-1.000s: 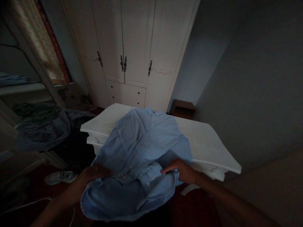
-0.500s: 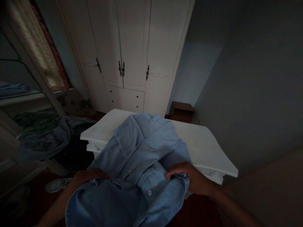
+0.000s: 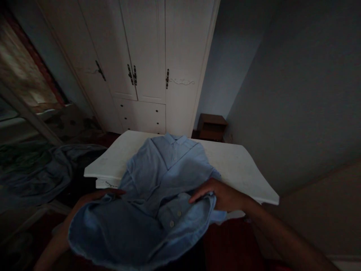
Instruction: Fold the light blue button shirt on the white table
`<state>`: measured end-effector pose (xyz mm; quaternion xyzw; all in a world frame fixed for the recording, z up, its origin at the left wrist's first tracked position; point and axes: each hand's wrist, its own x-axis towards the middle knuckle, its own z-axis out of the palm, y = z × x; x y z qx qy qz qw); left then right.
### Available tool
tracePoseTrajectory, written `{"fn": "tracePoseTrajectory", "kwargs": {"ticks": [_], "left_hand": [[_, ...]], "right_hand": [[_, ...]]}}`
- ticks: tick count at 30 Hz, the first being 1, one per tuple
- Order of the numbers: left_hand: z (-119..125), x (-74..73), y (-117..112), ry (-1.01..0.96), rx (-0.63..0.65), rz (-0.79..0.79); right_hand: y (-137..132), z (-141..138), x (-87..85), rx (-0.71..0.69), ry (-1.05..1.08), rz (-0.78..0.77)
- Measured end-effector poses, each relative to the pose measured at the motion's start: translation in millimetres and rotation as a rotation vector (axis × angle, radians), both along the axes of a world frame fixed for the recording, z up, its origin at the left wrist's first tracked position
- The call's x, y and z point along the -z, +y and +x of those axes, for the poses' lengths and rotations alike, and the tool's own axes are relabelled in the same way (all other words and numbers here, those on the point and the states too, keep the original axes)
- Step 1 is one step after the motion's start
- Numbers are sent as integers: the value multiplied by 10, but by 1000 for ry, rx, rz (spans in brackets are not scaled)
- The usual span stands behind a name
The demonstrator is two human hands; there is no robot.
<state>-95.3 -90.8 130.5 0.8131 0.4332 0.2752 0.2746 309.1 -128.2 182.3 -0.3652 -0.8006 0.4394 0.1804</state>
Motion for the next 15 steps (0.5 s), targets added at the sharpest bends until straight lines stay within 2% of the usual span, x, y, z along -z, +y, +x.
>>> {"fn": "tracePoseTrajectory", "kwargs": {"ticks": [3, 6, 10, 15], "left_hand": [[193, -153, 313, -199, -134, -211], [382, -252, 663, -290, -176, -200], [579, -330, 1145, -327, -131, -142], [811, -347, 1794, -336, -23, -193]], "right_hand": [[306, 181, 48, 129, 26, -67], [579, 332, 94, 239, 41, -92], [908, 463, 112, 364, 50, -99], [1401, 587, 150, 421, 78, -282]]}}
